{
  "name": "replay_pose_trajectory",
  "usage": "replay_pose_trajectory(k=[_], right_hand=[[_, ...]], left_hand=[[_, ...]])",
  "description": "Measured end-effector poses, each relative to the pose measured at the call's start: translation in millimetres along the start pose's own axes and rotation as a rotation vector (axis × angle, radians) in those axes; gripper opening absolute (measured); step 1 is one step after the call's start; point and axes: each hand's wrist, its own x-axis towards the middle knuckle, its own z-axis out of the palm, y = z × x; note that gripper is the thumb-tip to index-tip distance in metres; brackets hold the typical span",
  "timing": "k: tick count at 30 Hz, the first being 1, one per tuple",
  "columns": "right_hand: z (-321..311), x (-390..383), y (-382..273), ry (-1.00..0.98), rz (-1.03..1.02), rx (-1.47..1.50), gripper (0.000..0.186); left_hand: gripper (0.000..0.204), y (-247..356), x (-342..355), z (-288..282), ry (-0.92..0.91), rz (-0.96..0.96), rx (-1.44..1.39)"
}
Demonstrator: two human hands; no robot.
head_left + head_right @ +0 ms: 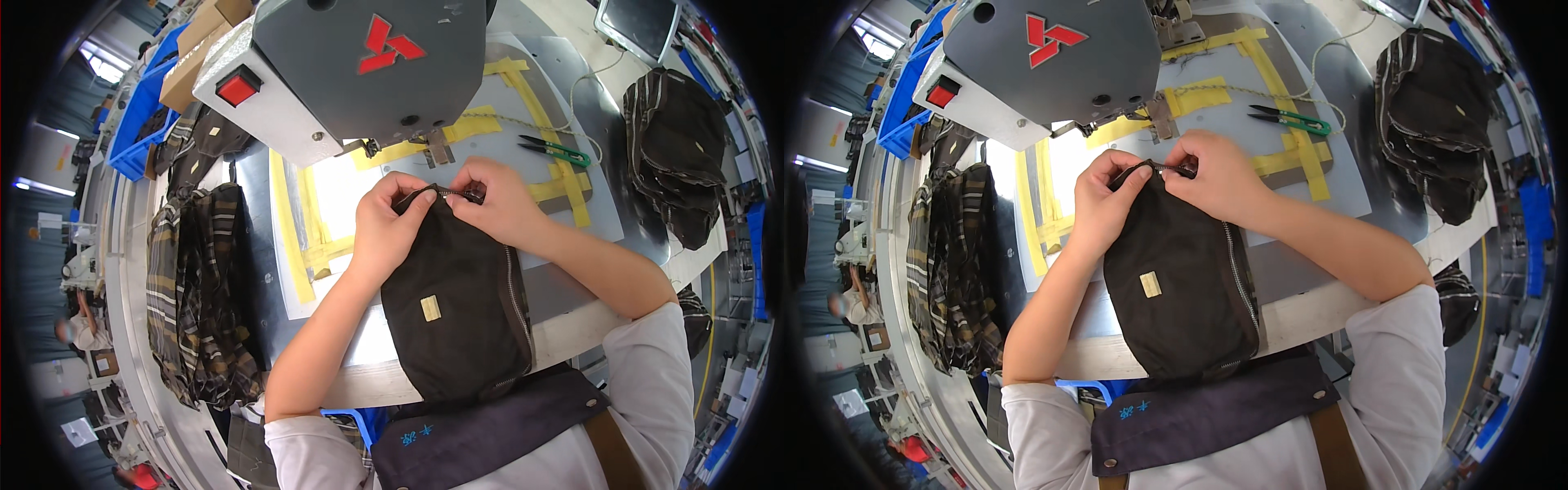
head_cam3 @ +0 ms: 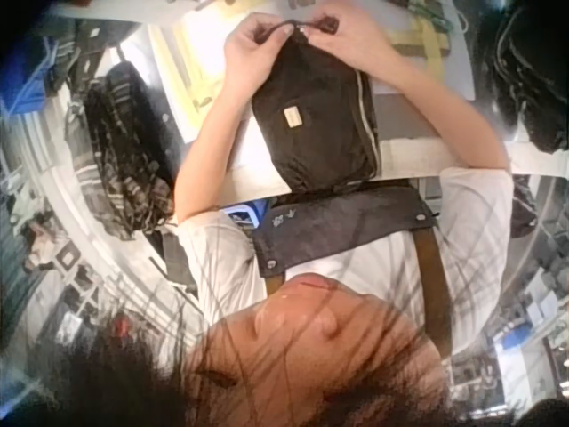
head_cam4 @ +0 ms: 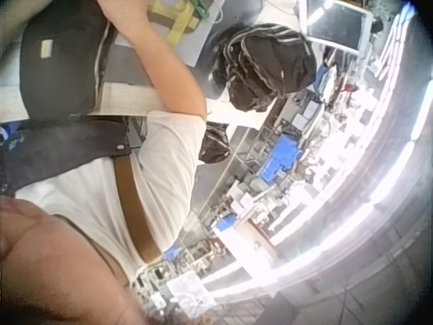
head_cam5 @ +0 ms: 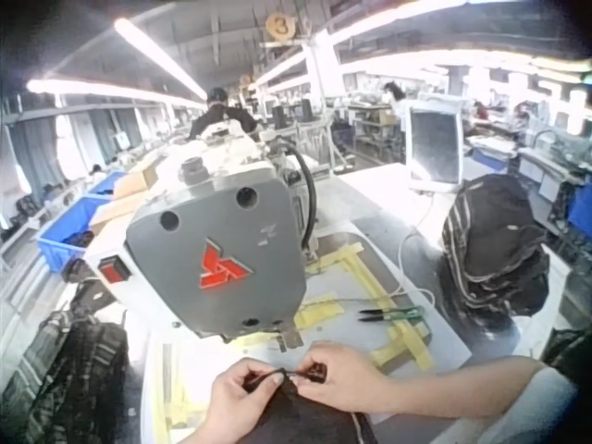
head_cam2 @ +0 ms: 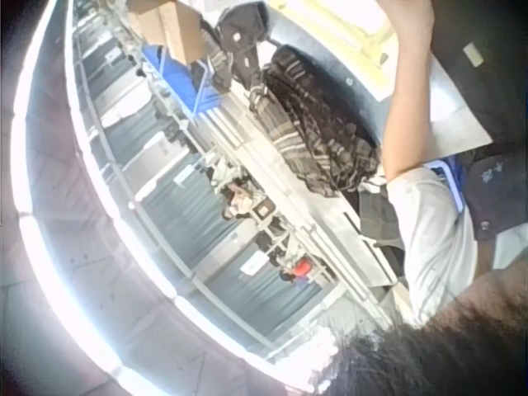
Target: The person operates an industrial sewing machine to stitch the edges of dark-colored fabric bags. They repeatedly align the bag edges under the needle, guide the fabric through the machine, and then remove the finished items to place them in a stack. The process involves handling multiple bags one at a time.
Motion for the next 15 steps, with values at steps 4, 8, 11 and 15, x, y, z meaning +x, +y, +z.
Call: replay_pose_trajectory(k=[4, 8, 11, 15], right_hand=[[-7.1, 5.2, 1.8, 0.007, -0.076, -0.162, 0.018], [-17.1, 15.3, 7.5, 0.012, -0.002, -0.230, 0.016], [-20.0, 21.9, 4.9, 0.036, 0.004, -0.258, 0.014], [-19.0, 31.3, 0.9, 0.029, 0.046, -0.311, 0.015]], left_hand=[[0.012, 2.8, 6.2, -1.6, -0.007, -0.017, 0.135], [0.015, 9.9, 16.0, 3.5, 0.006, 0.004, 0.282], [0.015, 12.5, 24.0, 7.8, 0.053, -0.008, 0.381], [0.014, 2.8, 32.5, 8.5, 0.083, 0.130, 0.522]])
